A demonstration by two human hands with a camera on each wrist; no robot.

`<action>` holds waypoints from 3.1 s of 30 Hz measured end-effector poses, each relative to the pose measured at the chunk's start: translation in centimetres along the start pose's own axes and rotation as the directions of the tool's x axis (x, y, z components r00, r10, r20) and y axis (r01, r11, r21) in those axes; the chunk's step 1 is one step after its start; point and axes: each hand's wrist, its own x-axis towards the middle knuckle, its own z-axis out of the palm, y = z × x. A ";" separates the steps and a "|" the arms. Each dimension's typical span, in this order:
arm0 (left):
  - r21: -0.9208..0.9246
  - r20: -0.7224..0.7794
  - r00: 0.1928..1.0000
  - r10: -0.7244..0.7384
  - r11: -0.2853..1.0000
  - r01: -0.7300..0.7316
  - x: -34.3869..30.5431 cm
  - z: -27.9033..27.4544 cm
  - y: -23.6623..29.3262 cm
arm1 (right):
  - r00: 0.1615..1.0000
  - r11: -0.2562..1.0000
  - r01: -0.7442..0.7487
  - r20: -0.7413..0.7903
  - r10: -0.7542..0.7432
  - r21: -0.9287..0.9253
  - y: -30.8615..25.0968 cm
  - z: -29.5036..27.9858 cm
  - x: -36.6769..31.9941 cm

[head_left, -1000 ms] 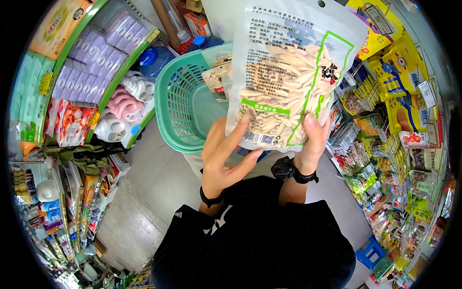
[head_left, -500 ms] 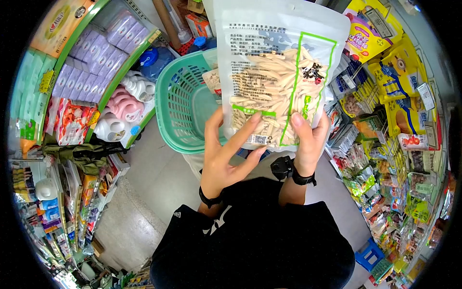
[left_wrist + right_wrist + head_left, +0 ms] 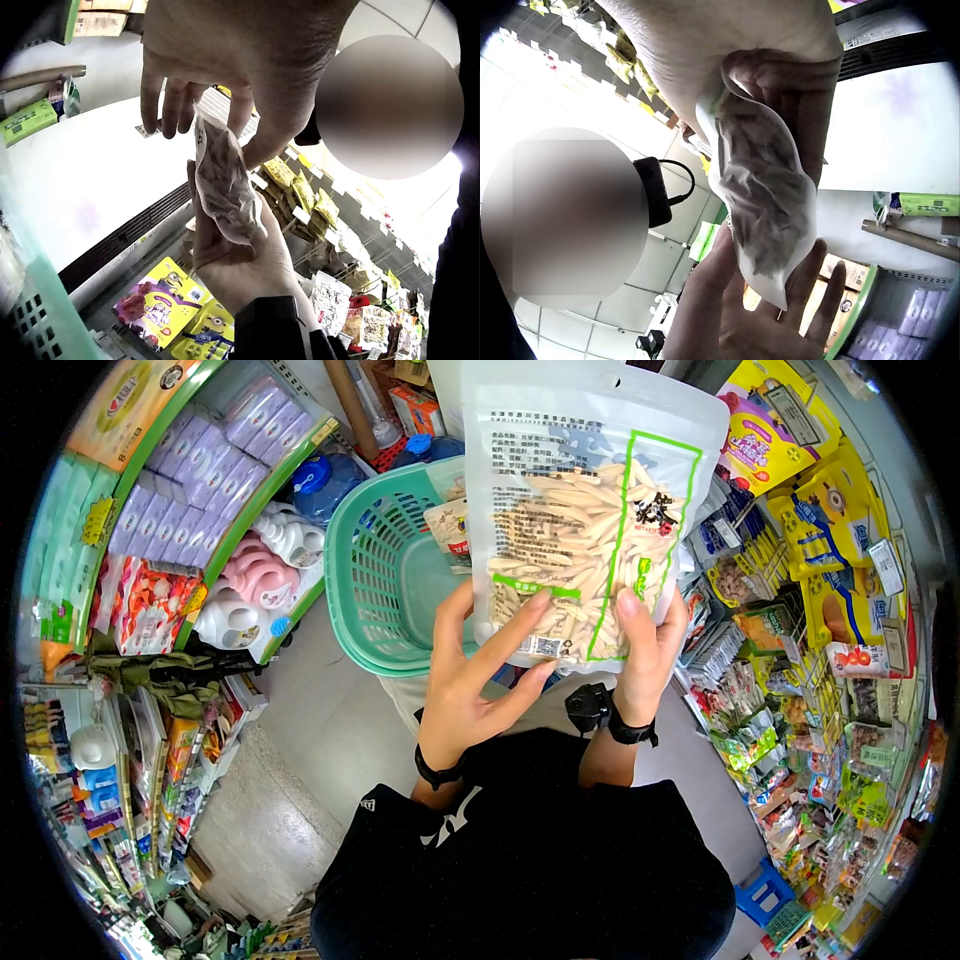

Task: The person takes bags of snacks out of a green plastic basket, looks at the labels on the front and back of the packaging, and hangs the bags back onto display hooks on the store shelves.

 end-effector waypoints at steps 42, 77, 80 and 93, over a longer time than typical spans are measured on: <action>0.027 -0.102 0.995 0.017 1.000 -0.014 0.1 0.2 0.6 | 0.997 1.000 -0.021 0.077 0.020 0.006 0.1 -1.5 0.2; 0.003 -0.129 0.991 0.033 0.999 -0.032 0.1 0.0 1.1 | 0.988 0.996 -0.079 0.136 0.073 0.037 -0.5 -1.1 0.1; 0.019 -0.125 0.992 0.016 1.000 -0.014 -0.2 0.0 0.6 | 0.976 0.996 -0.085 0.199 0.085 -0.009 -0.4 -1.3 0.2; 0.037 -0.118 0.991 -0.061 0.997 0.066 -0.1 0.0 0.6 | 0.976 0.995 -0.088 0.194 0.095 -0.045 -0.5 -1.2 0.3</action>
